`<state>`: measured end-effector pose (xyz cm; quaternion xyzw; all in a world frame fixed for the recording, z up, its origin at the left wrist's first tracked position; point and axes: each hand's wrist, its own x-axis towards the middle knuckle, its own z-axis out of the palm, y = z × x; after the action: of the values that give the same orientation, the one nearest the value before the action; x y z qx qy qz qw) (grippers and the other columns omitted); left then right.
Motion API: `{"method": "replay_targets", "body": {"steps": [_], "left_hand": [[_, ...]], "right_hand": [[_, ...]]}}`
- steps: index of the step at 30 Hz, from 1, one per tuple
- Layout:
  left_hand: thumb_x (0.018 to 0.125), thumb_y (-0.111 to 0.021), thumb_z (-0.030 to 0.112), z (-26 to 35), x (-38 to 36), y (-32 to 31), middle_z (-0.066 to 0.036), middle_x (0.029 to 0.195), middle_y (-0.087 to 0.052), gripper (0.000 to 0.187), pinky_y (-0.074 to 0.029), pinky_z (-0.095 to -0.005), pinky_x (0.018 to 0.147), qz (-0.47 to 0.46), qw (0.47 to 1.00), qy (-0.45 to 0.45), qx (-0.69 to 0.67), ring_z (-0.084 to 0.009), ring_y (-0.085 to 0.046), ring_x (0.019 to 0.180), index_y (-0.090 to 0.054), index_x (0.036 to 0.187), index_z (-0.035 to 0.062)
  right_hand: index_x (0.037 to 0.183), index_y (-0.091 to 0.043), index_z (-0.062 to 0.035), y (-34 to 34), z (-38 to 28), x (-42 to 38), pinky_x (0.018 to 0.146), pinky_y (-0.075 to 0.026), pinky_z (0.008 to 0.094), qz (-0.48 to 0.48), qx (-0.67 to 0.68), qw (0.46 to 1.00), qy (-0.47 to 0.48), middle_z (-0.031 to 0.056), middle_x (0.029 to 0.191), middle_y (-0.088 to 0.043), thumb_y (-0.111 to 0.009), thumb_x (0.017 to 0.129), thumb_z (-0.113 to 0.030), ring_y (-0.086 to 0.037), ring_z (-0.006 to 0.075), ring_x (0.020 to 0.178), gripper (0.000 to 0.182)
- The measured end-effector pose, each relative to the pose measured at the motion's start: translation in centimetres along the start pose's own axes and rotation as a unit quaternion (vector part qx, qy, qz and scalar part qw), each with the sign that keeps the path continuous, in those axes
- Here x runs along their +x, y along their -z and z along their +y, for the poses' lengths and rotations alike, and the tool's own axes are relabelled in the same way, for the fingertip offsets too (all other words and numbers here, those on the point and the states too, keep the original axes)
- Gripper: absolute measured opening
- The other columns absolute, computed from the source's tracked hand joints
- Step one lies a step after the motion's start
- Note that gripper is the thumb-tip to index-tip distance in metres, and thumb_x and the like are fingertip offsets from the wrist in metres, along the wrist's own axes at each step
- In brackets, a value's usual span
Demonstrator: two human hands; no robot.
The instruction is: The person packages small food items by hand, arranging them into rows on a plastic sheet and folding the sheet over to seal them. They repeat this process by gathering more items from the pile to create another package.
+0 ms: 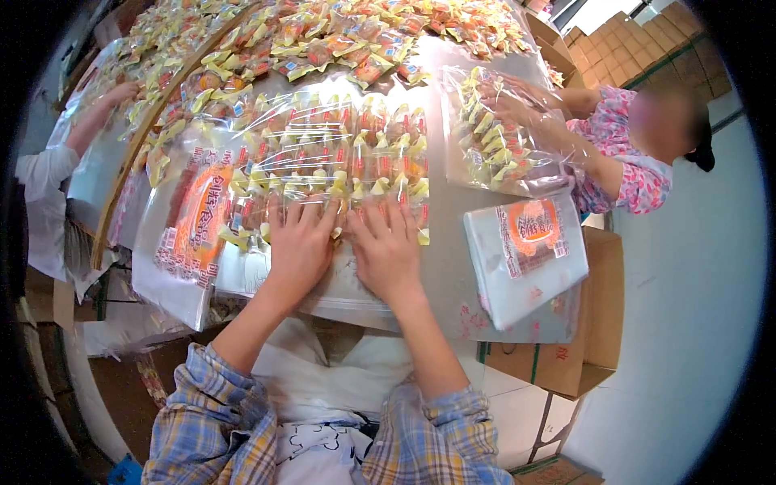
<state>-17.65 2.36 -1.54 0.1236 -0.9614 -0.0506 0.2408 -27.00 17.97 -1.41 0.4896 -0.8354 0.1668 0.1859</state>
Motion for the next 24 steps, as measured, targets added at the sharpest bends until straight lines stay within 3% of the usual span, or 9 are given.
{"method": "replay_targets", "body": {"steps": [4, 8, 14, 20, 24], "left_hand": [[0.087, -0.067, 0.013, -0.4, -0.7, -0.7, -0.010, 0.133, -0.069, 0.050, -0.026, -0.0685, 0.121, 0.014, 1.000, -0.018, 0.006, -0.0290, -0.067, 0.117, -0.067, 0.137, 0.0093], [0.089, -0.065, 0.012, -0.5, -0.7, -1.8, -0.012, 0.139, -0.068, 0.052, -0.029, -0.0680, 0.119, 0.046, 0.999, -0.016, 0.013, -0.0315, -0.063, 0.130, -0.066, 0.140, 0.0097], [0.088, -0.065, 0.013, -0.2, -0.5, -1.2, -0.014, 0.138, -0.068, 0.053, -0.031, -0.0668, 0.118, 0.017, 1.000, -0.004, 0.005, -0.0313, -0.062, 0.129, -0.065, 0.141, 0.0098], [0.088, -0.066, 0.014, -0.5, -0.6, -1.5, -0.013, 0.138, -0.066, 0.055, -0.030, -0.0658, 0.118, 0.021, 1.000, -0.016, 0.003, -0.0305, -0.059, 0.131, -0.064, 0.143, 0.0096], [0.086, -0.071, 0.014, -0.8, -0.7, -0.9, -0.009, 0.128, -0.068, 0.055, -0.030, -0.0631, 0.122, 0.022, 0.999, -0.032, 0.024, -0.0275, -0.060, 0.127, -0.064, 0.140, 0.0088]], "right_hand": [[0.138, -0.067, -0.0176, -0.8, 0.8, -0.7, 0.118, -0.035, 0.0526, -0.009, 0.025, 1.000, -0.005, 0.0059, 0.142, -0.063, -0.075, 0.083, -0.018, -0.051, 0.0340, 0.139, 0.056], [0.133, -0.071, -0.0164, -1.0, 0.0, -0.4, 0.114, -0.037, 0.0499, 0.027, 0.055, 0.997, -0.042, 0.0049, 0.142, -0.066, -0.081, 0.077, -0.021, -0.054, 0.0335, 0.135, 0.057], [0.121, -0.076, -0.0156, -2.4, -0.9, 0.2, 0.109, -0.037, 0.0492, 0.055, -0.011, 0.997, -0.060, 0.0025, 0.136, -0.069, -0.082, 0.076, -0.025, -0.058, 0.0292, 0.123, 0.046], [0.121, -0.074, -0.0170, -3.3, -1.5, 0.8, 0.107, -0.038, 0.0482, 0.063, -0.061, 0.992, -0.091, -0.0006, 0.132, -0.068, -0.078, 0.079, -0.026, -0.058, 0.0268, 0.119, 0.043], [0.129, -0.071, -0.0157, -2.6, -1.5, 0.8, 0.110, -0.037, 0.0496, 0.054, -0.013, 0.994, -0.092, 0.0039, 0.138, -0.065, -0.079, 0.078, -0.024, -0.056, 0.0306, 0.126, 0.052]]}}
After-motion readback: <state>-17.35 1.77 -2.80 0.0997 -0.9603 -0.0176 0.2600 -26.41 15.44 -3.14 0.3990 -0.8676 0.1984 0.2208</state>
